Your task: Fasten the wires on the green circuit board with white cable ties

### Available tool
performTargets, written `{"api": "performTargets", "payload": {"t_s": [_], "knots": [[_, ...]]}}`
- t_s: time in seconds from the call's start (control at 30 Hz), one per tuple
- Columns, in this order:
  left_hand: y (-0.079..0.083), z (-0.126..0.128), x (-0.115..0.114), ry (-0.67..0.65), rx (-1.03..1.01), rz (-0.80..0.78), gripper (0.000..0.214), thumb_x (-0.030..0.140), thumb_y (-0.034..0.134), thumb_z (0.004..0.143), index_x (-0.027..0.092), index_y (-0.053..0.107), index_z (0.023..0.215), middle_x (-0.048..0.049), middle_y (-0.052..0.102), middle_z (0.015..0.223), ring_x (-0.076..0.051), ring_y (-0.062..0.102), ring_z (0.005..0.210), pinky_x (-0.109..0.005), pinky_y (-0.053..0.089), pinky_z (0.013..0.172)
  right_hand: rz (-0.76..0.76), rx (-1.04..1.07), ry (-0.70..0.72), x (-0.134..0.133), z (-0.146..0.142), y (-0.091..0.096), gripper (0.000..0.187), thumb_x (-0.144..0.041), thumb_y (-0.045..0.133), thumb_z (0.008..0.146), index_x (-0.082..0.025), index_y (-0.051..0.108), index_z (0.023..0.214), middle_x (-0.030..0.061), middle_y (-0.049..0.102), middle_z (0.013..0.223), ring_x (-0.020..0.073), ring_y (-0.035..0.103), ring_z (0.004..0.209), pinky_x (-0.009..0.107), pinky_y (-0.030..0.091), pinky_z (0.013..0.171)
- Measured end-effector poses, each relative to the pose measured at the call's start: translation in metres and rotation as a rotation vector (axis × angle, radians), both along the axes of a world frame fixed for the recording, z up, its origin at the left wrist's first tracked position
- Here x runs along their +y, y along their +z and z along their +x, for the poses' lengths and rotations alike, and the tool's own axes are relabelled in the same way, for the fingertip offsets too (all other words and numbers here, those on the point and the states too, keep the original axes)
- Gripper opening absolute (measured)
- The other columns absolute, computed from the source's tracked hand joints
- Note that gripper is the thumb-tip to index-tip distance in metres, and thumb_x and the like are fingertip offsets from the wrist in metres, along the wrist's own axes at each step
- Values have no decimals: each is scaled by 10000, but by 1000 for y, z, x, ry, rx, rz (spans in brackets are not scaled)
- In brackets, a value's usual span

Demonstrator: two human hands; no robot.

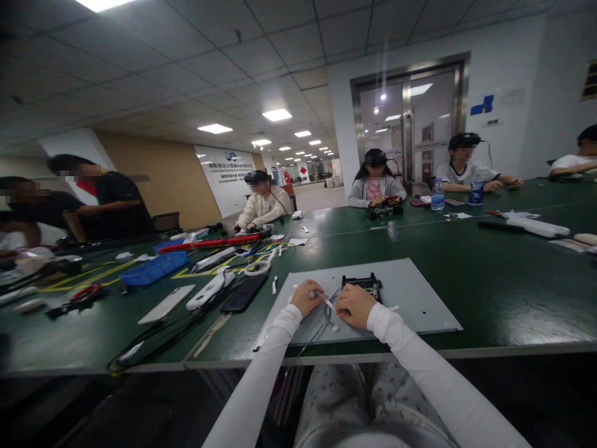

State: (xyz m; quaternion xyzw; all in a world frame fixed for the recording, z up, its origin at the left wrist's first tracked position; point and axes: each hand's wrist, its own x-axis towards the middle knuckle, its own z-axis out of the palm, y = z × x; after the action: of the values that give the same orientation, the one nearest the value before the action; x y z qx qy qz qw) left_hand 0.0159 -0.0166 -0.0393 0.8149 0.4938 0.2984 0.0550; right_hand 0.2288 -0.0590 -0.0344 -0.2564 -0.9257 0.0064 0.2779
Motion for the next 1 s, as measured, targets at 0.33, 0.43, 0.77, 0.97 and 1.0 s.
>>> {"api": "performTargets", "payload": {"t_s": [0.33, 0.43, 0.77, 0.97, 1.0], "knots": [[-3, 0, 1, 52, 4, -17, 162, 210, 630, 615, 164, 618, 770, -21, 487, 807, -111, 485, 735, -254, 404, 746, 0, 1, -5, 0, 0, 0, 118, -235, 502, 735, -193, 612, 733, 34, 577, 756, 165, 431, 837, 304, 331, 745], [-5, -1, 3, 89, 17, -19, 181, 230, 626, 624, 167, 616, 794, -23, 488, 819, -112, 485, 735, -253, 403, 740, -3, -1, -11, -1, 0, 0, 120, -238, 499, 736, -193, 610, 730, 30, 575, 756, 162, 431, 830, 302, 330, 745], [-7, -4, 8, 238, 59, -62, 221, 261, 613, 639, 177, 604, 843, -35, 507, 870, -126, 493, 776, -258, 396, 751, -2, -4, -15, 0, 0, -1, 129, -251, 499, 737, -195, 615, 739, 31, 576, 768, 168, 428, 844, 303, 327, 750], [-8, -3, 10, 268, 70, -60, 205, 256, 605, 651, 173, 601, 838, -25, 504, 821, -113, 489, 745, -241, 397, 738, 8, 1, -7, 1, 0, -2, 129, -252, 500, 737, -195, 615, 734, 32, 575, 762, 166, 431, 828, 304, 326, 740], [-8, -3, 10, 273, 71, -61, 203, 254, 604, 652, 172, 601, 838, -24, 504, 820, -111, 489, 741, -238, 397, 737, 10, 1, -4, 1, 0, -2, 127, -252, 501, 736, -193, 615, 735, 33, 574, 763, 167, 431, 828, 306, 326, 740]]}}
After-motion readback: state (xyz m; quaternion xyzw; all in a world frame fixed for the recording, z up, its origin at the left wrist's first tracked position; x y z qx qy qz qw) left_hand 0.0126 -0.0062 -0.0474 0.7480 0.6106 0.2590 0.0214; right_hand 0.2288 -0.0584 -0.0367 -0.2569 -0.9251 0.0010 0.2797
